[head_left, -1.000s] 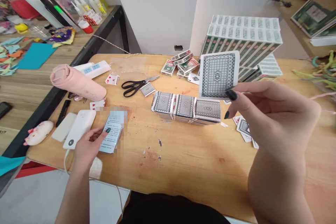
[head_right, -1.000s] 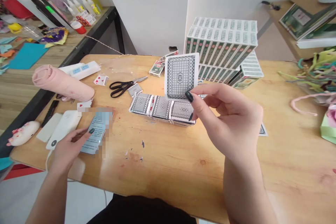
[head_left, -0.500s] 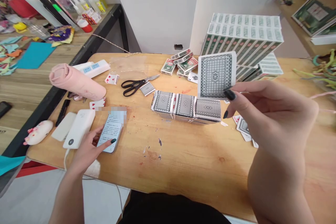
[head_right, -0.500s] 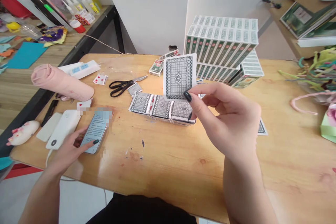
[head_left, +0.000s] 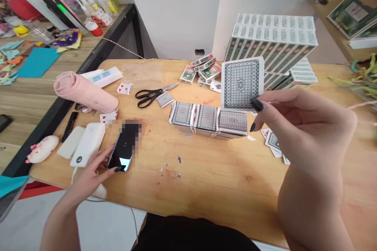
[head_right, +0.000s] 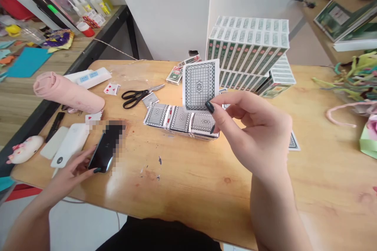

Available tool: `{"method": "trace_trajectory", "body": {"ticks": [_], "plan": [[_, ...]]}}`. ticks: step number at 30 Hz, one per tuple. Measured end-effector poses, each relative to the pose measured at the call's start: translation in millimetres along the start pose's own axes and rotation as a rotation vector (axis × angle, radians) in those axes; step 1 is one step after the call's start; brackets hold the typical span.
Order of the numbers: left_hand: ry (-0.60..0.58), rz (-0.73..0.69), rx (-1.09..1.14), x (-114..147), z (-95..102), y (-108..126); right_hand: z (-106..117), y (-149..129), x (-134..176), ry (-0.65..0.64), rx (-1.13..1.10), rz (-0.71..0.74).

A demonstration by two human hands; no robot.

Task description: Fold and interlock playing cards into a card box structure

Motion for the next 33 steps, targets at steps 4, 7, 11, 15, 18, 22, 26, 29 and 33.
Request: {"method": "trace_trajectory", "body": {"ticks": [4,7,11,15,18,22,26,29,33], "plan": [[0.021,0.002,-0.003,0.8,-1.6,3.2,0.5,0.8,0.5,-0.007,-0.002,0.011],[0.058,0.031,-0.04,-1.8,-4.4,7.0,0.9,2.3,0.4,0.004,-0.02,0.039],[0.092,0.025,-0.075,-5.6,-8.3,10.1,1.7,1.4,-0.2,-0.008,-0.02,0.026],[0.112,0.015,-0.115,-7.6,-10.5,10.1,2.7,-0.5,-0.3,-0.022,-0.008,0.003],[0.116,0.027,-0.124,-7.8,-10.6,9.6,2.8,-0.2,-0.1,-0.009,-0.005,0.009],[0.098,0.032,-0.101,-7.2,-11.2,7.1,2.3,-0.1,-0.1,-0.009,0.004,0.01],[0.077,0.037,-0.109,-6.7,-13.3,2.0,2.2,-0.5,-0.5,-0.021,-0.005,0.007],[0.08,0.029,-0.11,-6.8,-15.0,-2.0,2.3,-0.1,-0.8,-0.024,-0.002,0.002],[0.081,0.017,-0.101,-7.3,-16.1,-3.5,2.4,0.6,-1.0,-0.021,0.011,-0.007]]}}
Point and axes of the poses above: each hand's wrist, its own x-axis away from the middle knuckle, its own z-axis out of the back of the hand, y = z × x, the point moved 1 cm from there along -x, towards the middle knuckle, and after that the axes turned 12 degrees about -z, right-handed, at the moved point
